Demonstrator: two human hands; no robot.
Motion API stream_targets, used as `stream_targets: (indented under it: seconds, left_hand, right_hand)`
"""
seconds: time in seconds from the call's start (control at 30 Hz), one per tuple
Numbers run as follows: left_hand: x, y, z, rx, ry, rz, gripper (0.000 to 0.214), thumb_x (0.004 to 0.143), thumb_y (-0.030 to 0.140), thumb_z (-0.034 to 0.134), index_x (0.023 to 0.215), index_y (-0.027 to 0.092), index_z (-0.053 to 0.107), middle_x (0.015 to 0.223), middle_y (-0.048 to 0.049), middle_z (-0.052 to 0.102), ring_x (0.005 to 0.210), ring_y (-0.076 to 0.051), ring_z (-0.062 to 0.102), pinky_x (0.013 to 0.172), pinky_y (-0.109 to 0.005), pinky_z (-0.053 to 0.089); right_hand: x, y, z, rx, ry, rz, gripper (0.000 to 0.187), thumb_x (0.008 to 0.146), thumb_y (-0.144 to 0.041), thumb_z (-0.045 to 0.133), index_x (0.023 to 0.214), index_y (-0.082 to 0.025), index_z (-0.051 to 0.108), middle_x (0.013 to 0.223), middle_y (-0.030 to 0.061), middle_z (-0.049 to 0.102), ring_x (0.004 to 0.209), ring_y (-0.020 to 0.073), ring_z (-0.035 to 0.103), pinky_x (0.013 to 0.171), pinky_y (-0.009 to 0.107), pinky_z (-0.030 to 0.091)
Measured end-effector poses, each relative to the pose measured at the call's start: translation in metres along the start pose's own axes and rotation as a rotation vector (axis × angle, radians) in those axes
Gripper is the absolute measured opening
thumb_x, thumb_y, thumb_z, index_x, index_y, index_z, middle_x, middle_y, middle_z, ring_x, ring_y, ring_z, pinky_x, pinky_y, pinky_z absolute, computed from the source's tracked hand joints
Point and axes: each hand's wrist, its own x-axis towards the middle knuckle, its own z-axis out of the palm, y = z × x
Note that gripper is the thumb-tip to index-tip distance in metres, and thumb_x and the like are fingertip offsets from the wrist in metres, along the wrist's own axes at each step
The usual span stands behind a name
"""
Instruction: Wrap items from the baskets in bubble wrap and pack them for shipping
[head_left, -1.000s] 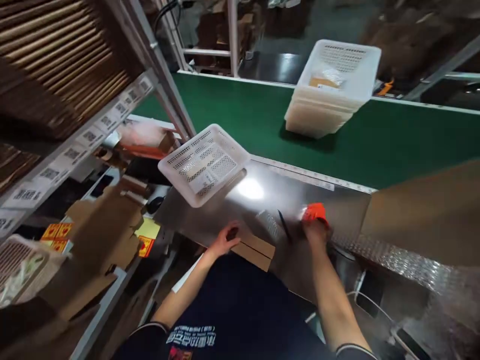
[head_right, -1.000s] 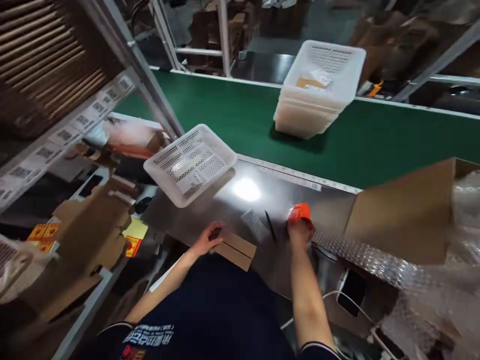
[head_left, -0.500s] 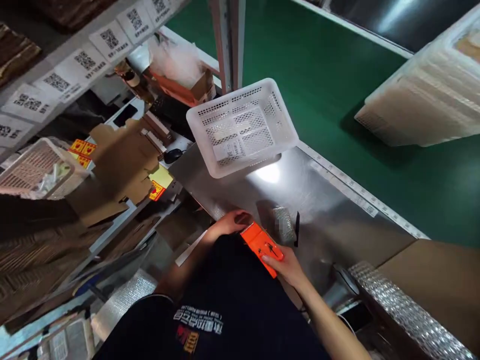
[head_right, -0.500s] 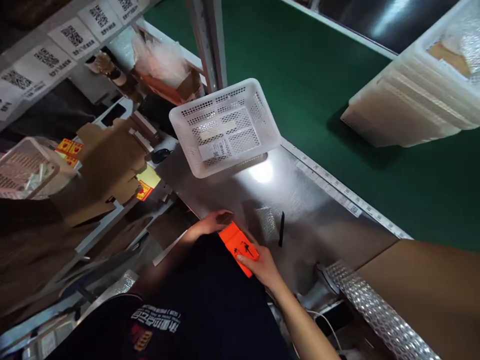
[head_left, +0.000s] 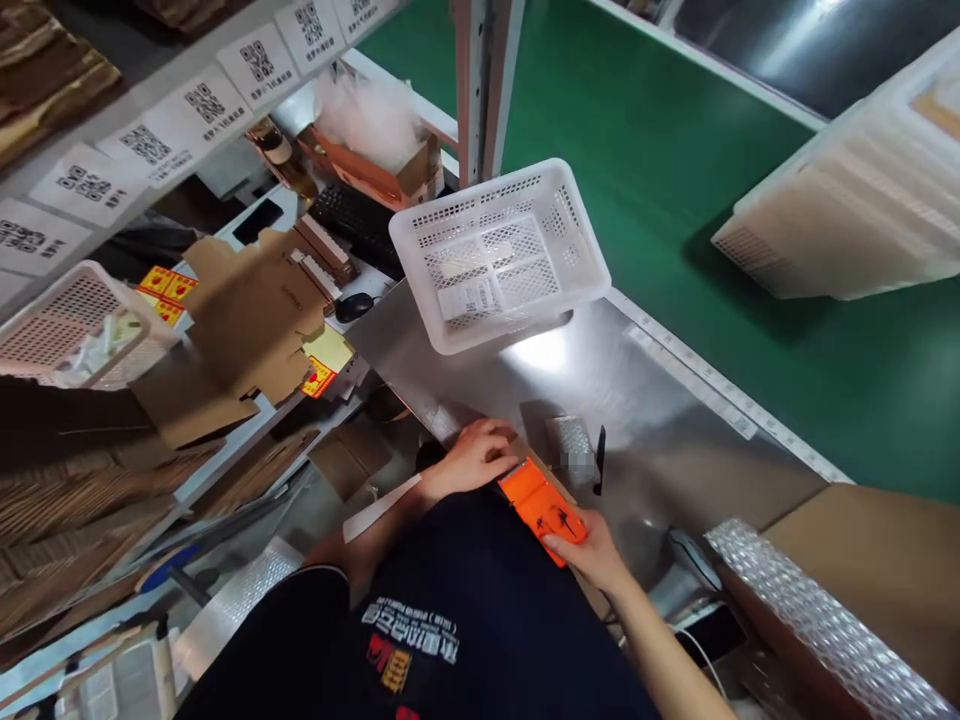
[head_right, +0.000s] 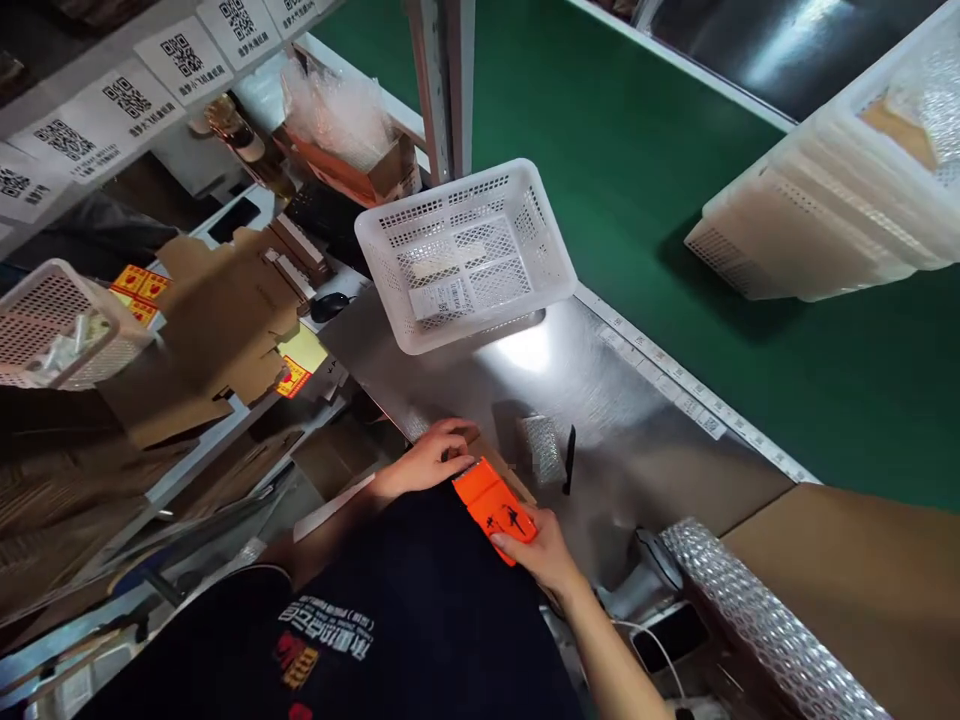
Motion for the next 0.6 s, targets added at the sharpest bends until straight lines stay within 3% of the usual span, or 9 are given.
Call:
stream_targets:
  seconds: [0.1, 0.23, 0.4, 0.6]
  left_hand:
    - [0.002, 0.001, -0.002, 0.221, 0.093, 0.032, 0.020, 0.095, 0.028, 0.067, 0.078, 0.021, 0.074, 0.153, -0.0060, 0.059, 0.141, -0.030, 0.051, 0.121, -0.053, 0.035]
    - [0.010, -0.019, -0.009, 0.398, 0.223, 0.032, 0.016, 0.095, 0.024, 0.069, 0.080, 0.021, 0.075, 0.157, -0.0066, 0.054, 0.137, -0.029, 0.054, 0.119, -0.056, 0.033]
    - [0.016, -0.054, -0.015, 0.334, 0.263, -0.072, 0.016, 0.094, 0.024, 0.071, 0.080, 0.019, 0.073, 0.154, -0.0082, 0.053, 0.127, -0.026, 0.060, 0.116, -0.055, 0.036]
    - [0.005, -0.079, -0.011, 0.218, 0.240, -0.116, 0.016, 0.098, 0.025, 0.066, 0.084, 0.019, 0.072, 0.146, -0.0078, 0.056, 0.122, -0.023, 0.062, 0.115, -0.052, 0.040]
  right_hand:
    - [0.001, -0.018, 0.000, 0.003, -0.014, 0.127, 0.058, 0.069, -0.072, 0.080, 0.081, -0.016, 0.072, 0.069, 0.0030, 0.063, 0.061, 0.0149, 0.051, 0.056, 0.026, 0.043]
    - [-0.002, -0.040, -0.004, -0.136, -0.013, 0.235, 0.056, 0.076, -0.070, 0.075, 0.094, -0.017, 0.077, 0.082, 0.0046, 0.072, 0.073, 0.0205, 0.061, 0.066, 0.029, 0.048]
    - [-0.002, -0.040, -0.008, -0.219, -0.007, 0.265, 0.055, 0.077, -0.072, 0.072, 0.083, -0.018, 0.073, 0.074, 0.0026, 0.070, 0.069, 0.0205, 0.059, 0.062, 0.028, 0.043]
    - [0.008, -0.034, -0.007, -0.175, -0.051, 0.262, 0.055, 0.075, -0.070, 0.074, 0.081, -0.016, 0.073, 0.070, 0.0024, 0.066, 0.066, 0.0183, 0.055, 0.059, 0.027, 0.040]
